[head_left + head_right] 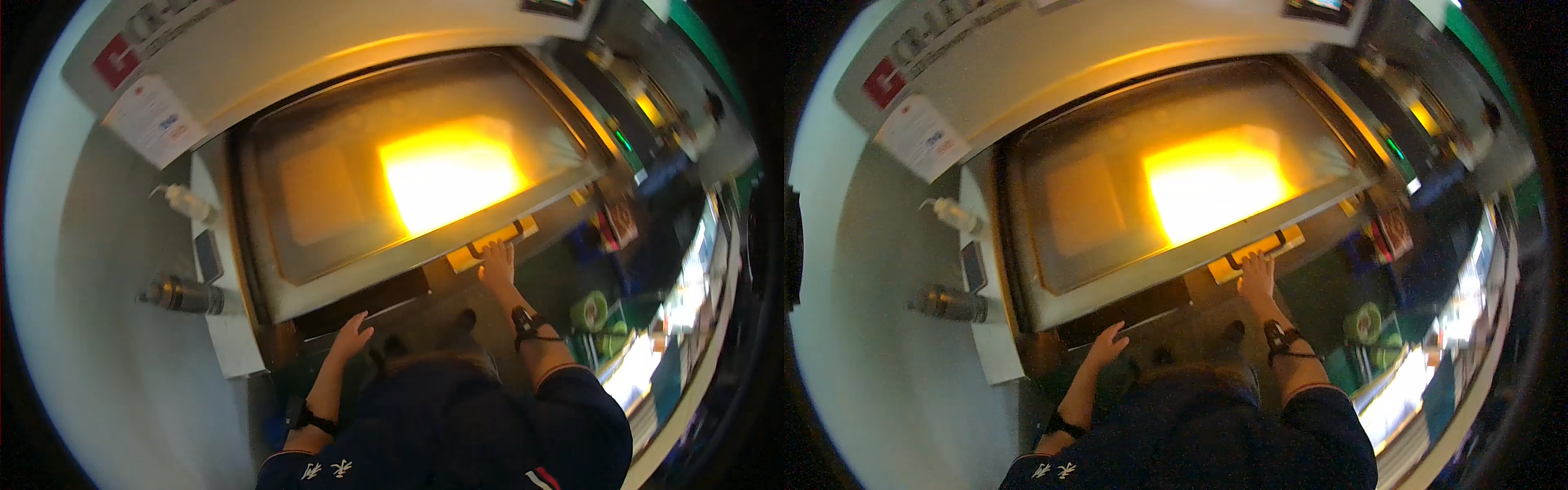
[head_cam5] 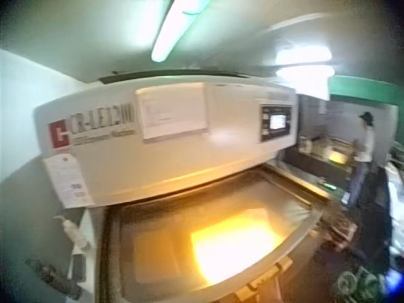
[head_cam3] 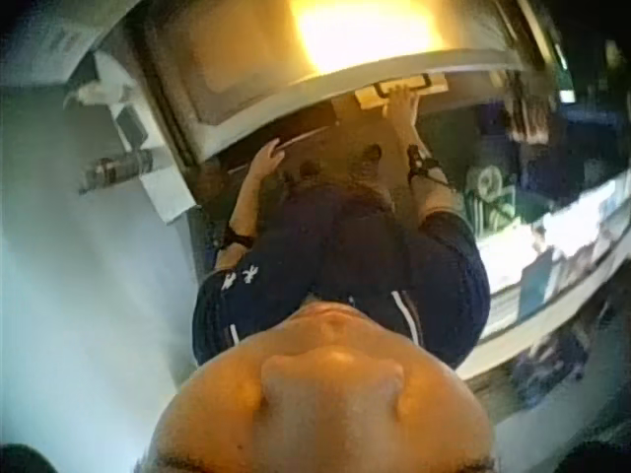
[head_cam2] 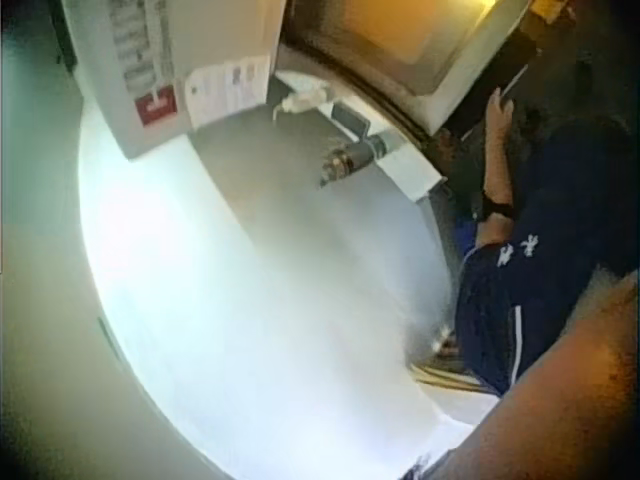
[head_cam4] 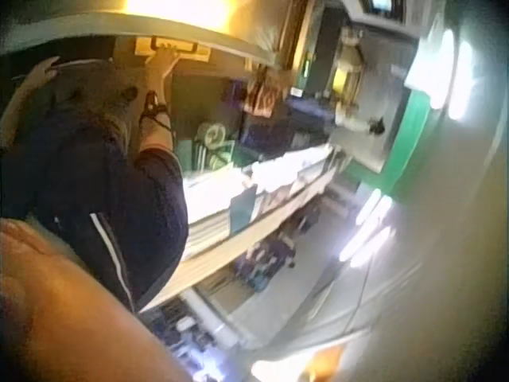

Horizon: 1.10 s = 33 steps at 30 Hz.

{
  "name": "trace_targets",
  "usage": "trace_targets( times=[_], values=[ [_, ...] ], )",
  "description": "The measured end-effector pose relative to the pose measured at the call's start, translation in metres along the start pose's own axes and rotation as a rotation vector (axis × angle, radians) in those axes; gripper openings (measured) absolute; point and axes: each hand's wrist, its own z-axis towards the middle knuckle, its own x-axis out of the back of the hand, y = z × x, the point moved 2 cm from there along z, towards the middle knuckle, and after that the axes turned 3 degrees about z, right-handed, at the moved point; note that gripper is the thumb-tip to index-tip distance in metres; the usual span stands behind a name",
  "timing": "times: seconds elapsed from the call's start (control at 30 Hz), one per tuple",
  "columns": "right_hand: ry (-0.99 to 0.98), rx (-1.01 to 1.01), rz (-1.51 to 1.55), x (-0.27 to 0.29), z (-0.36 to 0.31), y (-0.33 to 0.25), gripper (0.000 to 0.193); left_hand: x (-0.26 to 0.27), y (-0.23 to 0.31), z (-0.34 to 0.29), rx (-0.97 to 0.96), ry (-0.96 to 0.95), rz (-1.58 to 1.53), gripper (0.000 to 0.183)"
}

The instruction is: Operating an exposure machine to process circuit boards or similar components.

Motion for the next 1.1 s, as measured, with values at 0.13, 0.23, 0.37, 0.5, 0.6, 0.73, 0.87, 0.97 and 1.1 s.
trace_targets(
  times=[0.13,0.23,0.37,0.5,0.6,0.73,0.87,0.97,1.1],
  values=[
    [-0.016,-0.069,-0.067,-0.003,-0.056,0.013,0.064,-0.057,-0.041,-0.016,-0.157,-0.428,0.206,0.058],
    [0.078,-0.09,-0.125,-0.023,-0.093,0.032,0.053,-0.087,-0.052,-0.019,-0.097,-0.585,0.069,0.056],
    [0.004,-0.057,-0.125,-0.015,-0.106,0.015,0.048,-0.122,-0.099,-0.019,-0.049,-0.599,-0.124,0.054],
    [0.036,-0.07,-0.138,-0.019,-0.126,0.03,0.051,-0.128,-0.064,-0.017,-0.145,-0.668,0.074,0.051],
    [0.159,-0.089,-0.073,-0.014,-0.154,0.037,0.063,-0.14,-0.071,-0.016,-0.03,-0.708,0.129,0.05],
    [-0.004,-0.139,0.369,-0.033,-0.241,0.033,0.073,-0.164,-0.031,-0.061,-0.212,-0.573,0.248,0.048],
    [-0.502,-0.253,0.807,-0.099,-0.351,0.062,0.069,-0.199,-0.004,-0.058,-0.19,-0.601,0.286,0.048],
    [-0.585,-0.354,0.858,-0.128,-0.422,0.083,0.064,-0.227,0.058,-0.045,-0.28,-0.669,0.431,0.049],
    [-0.445,-0.664,0.97,-0.136,-0.477,0.097,0.054,-0.262,0.119,-0.011,-0.287,-0.804,0.487,0.053]
  ],
)
